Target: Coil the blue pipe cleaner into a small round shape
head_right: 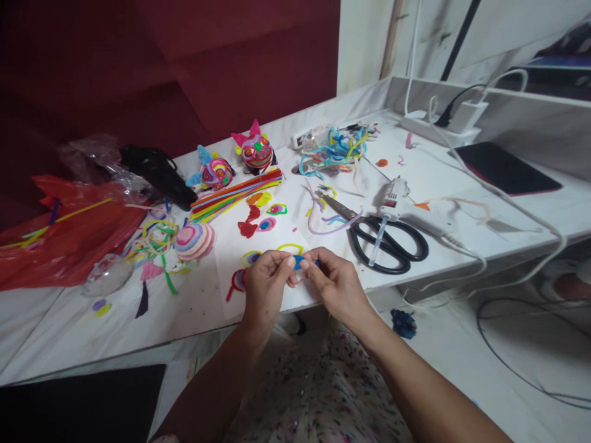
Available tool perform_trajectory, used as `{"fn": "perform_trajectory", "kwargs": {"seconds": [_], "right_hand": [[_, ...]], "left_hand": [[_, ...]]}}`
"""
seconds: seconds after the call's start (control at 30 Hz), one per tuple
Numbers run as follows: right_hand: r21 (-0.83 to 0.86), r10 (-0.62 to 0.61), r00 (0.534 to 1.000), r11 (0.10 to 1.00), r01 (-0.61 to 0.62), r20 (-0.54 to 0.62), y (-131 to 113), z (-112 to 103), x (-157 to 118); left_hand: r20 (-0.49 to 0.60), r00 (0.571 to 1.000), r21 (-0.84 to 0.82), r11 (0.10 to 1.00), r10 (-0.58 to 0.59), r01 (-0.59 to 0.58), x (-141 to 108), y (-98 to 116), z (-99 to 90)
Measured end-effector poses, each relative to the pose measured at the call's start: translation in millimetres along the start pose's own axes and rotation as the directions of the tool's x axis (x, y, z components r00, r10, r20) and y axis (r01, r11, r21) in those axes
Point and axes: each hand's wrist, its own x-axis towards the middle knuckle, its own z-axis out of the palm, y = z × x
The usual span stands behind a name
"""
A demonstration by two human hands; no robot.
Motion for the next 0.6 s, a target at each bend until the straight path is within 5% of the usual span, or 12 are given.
{"fn": "perform_trajectory", "kwargs": {"seconds": [0.2,0.33,0.47,0.6], "right_hand": [[-0.032,0.04,0.986,0.999,-0.035,0.161,-1.7,-10.8,5.9],[-0.069,0.015,0.972,0.998,0.001,0.234,-6.4,-22.2,11.9],[-0.147,-0.004,0.962,0.988,0.046,0.274,-13.4,-29.6,13.9],[-0.293,-0.068,0.953,0.943,0.158,0.295,-17.9,-32.2,13.2]], "left_hand": [[0.082,0.99,-0.192,0.973,-0.113,0.127,1.6,0.2,-0.8],[0.26,0.954,-0.093,0.98,-0.146,0.176,6.4,8.9,-8.2],[0.336,0.937,0.133,0.99,-0.093,0.051,11.2,16.9,-15.7],[0.363,0.932,0.387,0.909,0.001,-0.152,13.4,25.1,-18.5]]}}
